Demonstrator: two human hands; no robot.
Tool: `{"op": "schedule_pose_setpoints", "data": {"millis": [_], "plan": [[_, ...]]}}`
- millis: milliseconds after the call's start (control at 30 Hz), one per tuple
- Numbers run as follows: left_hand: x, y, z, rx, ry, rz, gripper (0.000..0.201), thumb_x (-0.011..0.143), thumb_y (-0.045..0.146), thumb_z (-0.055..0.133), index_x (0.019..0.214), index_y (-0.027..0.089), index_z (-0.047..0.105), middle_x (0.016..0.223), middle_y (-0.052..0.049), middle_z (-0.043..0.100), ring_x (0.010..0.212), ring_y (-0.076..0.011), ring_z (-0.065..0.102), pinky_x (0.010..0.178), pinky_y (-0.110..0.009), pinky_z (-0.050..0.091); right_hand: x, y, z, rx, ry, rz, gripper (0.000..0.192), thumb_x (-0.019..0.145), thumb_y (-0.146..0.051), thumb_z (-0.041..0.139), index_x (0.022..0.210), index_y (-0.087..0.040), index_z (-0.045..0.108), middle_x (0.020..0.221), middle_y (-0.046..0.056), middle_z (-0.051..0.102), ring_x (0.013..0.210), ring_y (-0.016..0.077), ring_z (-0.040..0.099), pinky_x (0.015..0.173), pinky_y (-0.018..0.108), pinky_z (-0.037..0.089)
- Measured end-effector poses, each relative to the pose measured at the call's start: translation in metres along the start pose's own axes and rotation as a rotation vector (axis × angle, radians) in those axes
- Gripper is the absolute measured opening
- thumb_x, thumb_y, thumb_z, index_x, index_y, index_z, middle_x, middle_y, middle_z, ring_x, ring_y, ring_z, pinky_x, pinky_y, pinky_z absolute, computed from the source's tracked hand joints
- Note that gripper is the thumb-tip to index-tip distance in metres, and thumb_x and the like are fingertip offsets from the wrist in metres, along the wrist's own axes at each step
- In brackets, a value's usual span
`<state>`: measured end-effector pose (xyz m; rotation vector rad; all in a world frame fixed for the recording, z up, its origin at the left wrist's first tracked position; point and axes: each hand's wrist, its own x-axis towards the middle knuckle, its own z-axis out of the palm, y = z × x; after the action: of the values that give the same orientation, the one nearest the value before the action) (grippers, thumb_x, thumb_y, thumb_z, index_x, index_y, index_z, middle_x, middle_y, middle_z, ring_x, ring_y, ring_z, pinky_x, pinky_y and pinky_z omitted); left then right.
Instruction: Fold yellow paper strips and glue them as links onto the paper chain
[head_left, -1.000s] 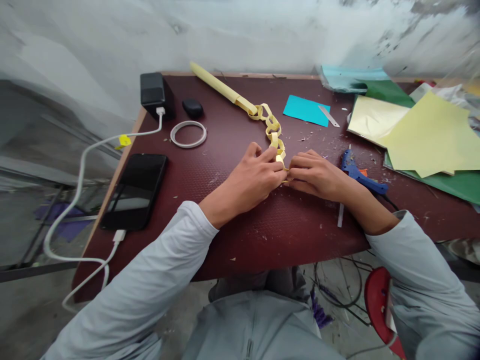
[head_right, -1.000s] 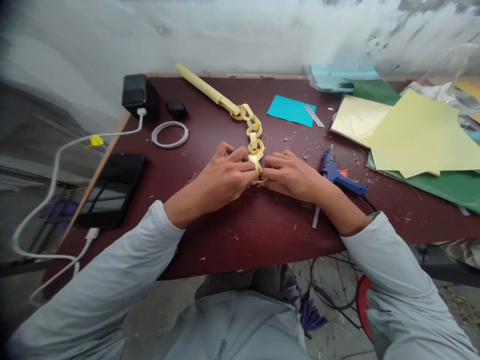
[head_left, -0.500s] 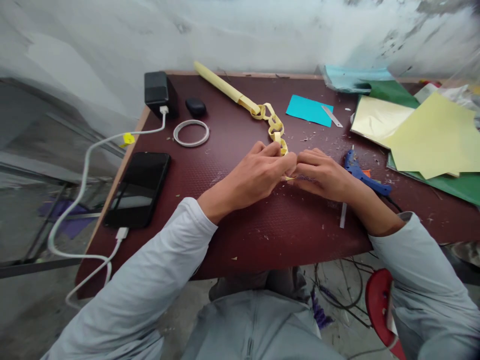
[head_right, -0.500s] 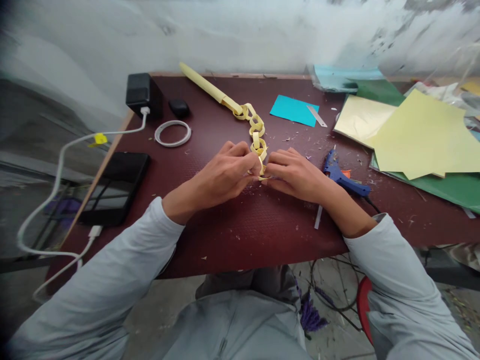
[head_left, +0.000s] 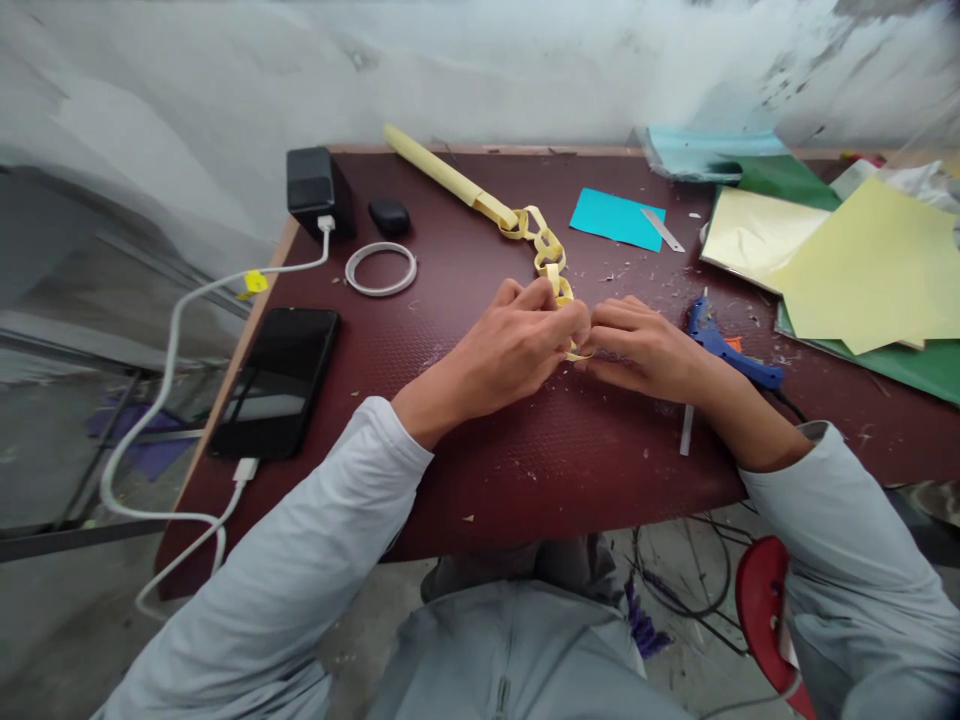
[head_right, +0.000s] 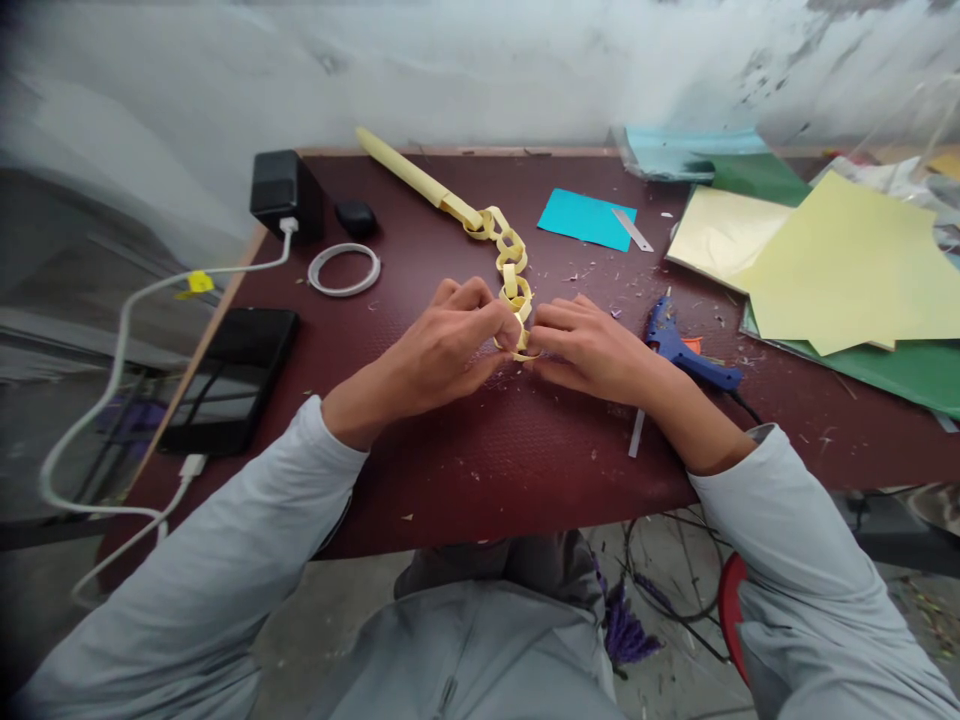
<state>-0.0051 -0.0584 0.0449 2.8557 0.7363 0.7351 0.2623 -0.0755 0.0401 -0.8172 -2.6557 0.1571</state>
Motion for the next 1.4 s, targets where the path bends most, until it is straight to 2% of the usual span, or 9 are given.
{"op": "schedule_pose_setpoints", "data": {"millis": [400, 800, 1067, 1400], "plan": [[-0.0023, -0.0029, 0.0026, 0.004, 0.006, 0.008, 0.013, 0.107, 0.013, 0.056, 0.116, 0.022, 0.061, 0.11, -0.009, 0.073, 0.118, -0.0284, 0.061, 0.102, -0.04, 0.038, 0.0012, -0.0006, 0.0006, -0.003, 0.027, -0.002, 0.011, 0.114, -0.031, 0.058, 0.115, -0.023, 0.067, 0.107, 0.008, 0.068, 0.1, 0.025, 0.062, 0.088, 0.04, 0.043], [-0.0023, -0.0041, 0.0026, -0.017, -0.01, 0.007, 0.018, 0.104, 0.009, 0.057, 0.113, 0.023, 0.062, 0.106, -0.007, 0.072, 0.116, -0.0285, 0.061, 0.103, -0.041, 0.037, 0.0018, -0.0004, 0.001, 0.027, 0.029, -0.018, 0.013, 0.115, -0.032, 0.058, 0.117, -0.023, 0.066, 0.107, 0.008, 0.067, 0.1, 0.0259, 0.062, 0.087, 0.04, 0.043], [-0.0011, -0.0023, 0.0004, 0.005, -0.045, 0.007, 0.019, 0.103, 0.006, 0.055, 0.111, 0.022, 0.061, 0.102, -0.007, 0.07, 0.114, -0.029, 0.062, 0.102, -0.042, 0.037, 0.001, 0.0, 0.0015, 0.025, 0.022, -0.021, 0.017, 0.115, -0.033, 0.056, 0.124, -0.024, 0.068, 0.115, 0.009, 0.069, 0.103, 0.0265, 0.062, 0.089, 0.041, 0.042], [-0.0023, -0.0061, 0.0043, 0.011, -0.012, -0.001, 0.015, 0.106, 0.011, 0.058, 0.112, 0.023, 0.062, 0.104, -0.006, 0.072, 0.113, -0.0285, 0.062, 0.102, -0.043, 0.038, 0.0008, 0.0012, 0.0021, 0.03, 0.022, -0.021, 0.016, 0.115, -0.031, 0.056, 0.123, -0.025, 0.068, 0.113, 0.009, 0.069, 0.102, 0.0262, 0.063, 0.089, 0.042, 0.044]]}}
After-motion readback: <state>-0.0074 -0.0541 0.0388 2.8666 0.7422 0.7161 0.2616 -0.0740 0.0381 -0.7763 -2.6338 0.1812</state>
